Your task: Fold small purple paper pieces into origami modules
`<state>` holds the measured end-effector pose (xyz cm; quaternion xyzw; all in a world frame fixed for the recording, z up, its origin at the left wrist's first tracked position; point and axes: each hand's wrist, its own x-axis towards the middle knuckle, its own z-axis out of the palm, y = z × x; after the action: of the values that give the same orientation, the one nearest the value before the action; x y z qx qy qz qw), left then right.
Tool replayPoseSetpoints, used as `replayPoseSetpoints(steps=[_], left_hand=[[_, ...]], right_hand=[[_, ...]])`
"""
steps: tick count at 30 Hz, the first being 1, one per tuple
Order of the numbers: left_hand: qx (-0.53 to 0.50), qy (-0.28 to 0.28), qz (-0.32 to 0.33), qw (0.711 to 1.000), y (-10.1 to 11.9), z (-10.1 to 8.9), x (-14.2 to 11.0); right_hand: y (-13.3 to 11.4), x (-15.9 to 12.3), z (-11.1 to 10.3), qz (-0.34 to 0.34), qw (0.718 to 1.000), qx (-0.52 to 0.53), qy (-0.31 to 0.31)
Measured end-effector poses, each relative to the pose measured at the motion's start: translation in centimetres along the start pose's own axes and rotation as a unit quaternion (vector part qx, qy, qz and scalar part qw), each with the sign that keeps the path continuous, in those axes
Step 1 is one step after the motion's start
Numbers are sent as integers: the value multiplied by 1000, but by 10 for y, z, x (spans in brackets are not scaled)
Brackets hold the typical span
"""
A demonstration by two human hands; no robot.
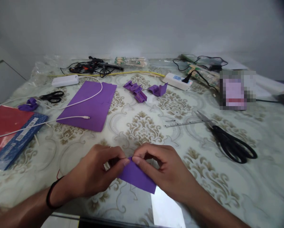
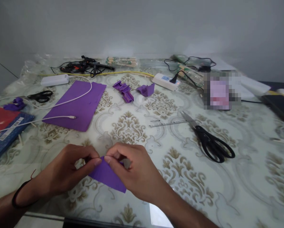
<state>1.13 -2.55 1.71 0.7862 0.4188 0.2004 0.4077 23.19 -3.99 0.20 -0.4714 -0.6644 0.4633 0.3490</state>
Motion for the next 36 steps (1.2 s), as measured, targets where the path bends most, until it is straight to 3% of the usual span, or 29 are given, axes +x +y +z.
replayPoseSetpoints(steps=[10,13,15,17,23,28,32,36], left_hand=[[14,17,15,1000,1,-17,1],[-19,33,-28,999,-4,-12,5],[-64,-5,-41,997,-7,-4,7],[-75,-32,-39,996,-10,5,7],[-187,69,-100,975,-17,10,3],[-89,8,-74,993,-10,5,5],[-114,25,-55,992,-5,5,6],[-119,50,-68,989,-6,8,4]], right_hand=[[6,6,-25,1,995,-50,88],[7,9,-22,16,998,-45,30],[6,9,-14,19,999,-45,-8],[4,9,-6,23,999,-23,-7],[6,6,-3,92,989,106,38],[6,7,-6,95,991,88,39],[3,6,-4,91,995,32,-24],[3,3,-1,64,997,36,-4]])
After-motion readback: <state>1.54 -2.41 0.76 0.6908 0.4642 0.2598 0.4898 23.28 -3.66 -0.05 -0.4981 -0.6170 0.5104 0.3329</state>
